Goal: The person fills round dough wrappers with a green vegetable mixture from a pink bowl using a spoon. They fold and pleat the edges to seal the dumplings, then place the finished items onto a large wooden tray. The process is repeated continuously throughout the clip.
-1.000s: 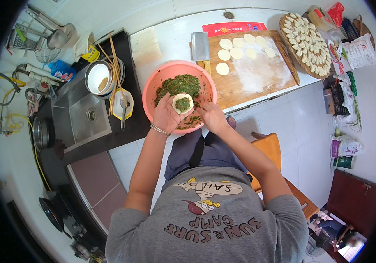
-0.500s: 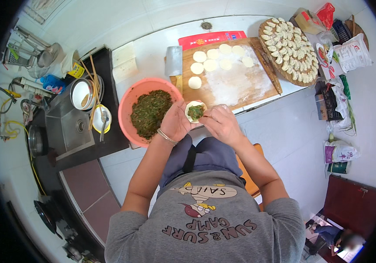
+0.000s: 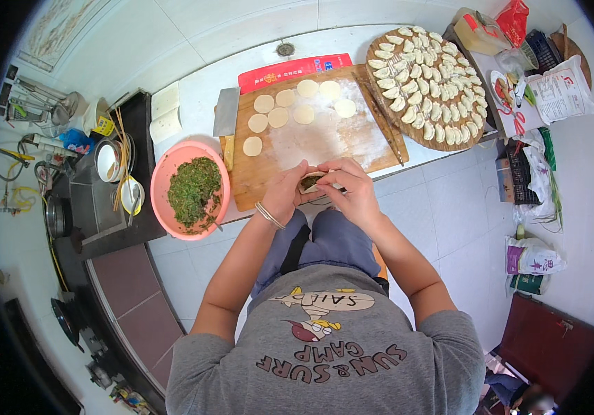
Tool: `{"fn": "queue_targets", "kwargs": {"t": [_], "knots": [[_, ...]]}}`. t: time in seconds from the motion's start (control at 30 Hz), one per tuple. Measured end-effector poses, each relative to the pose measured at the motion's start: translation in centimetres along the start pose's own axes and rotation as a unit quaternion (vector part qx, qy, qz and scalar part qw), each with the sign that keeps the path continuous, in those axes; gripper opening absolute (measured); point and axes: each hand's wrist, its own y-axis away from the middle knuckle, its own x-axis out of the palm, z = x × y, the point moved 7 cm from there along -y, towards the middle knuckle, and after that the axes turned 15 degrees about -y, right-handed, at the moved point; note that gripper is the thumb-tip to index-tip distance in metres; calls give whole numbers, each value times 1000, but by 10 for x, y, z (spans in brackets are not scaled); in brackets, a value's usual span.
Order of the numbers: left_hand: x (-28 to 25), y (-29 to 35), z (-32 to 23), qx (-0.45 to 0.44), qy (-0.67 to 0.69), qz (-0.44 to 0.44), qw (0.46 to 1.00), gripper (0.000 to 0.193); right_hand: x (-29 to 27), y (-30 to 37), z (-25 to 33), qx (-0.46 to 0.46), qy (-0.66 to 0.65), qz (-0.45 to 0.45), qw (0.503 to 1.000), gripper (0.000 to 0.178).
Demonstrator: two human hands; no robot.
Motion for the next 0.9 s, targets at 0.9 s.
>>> {"fn": "queue_targets", "kwargs": {"t": [0.9], "knots": [[65,-43,-46,30,105,158,981,45,-101,17,-22,160,-169,-185,955,11]]}}
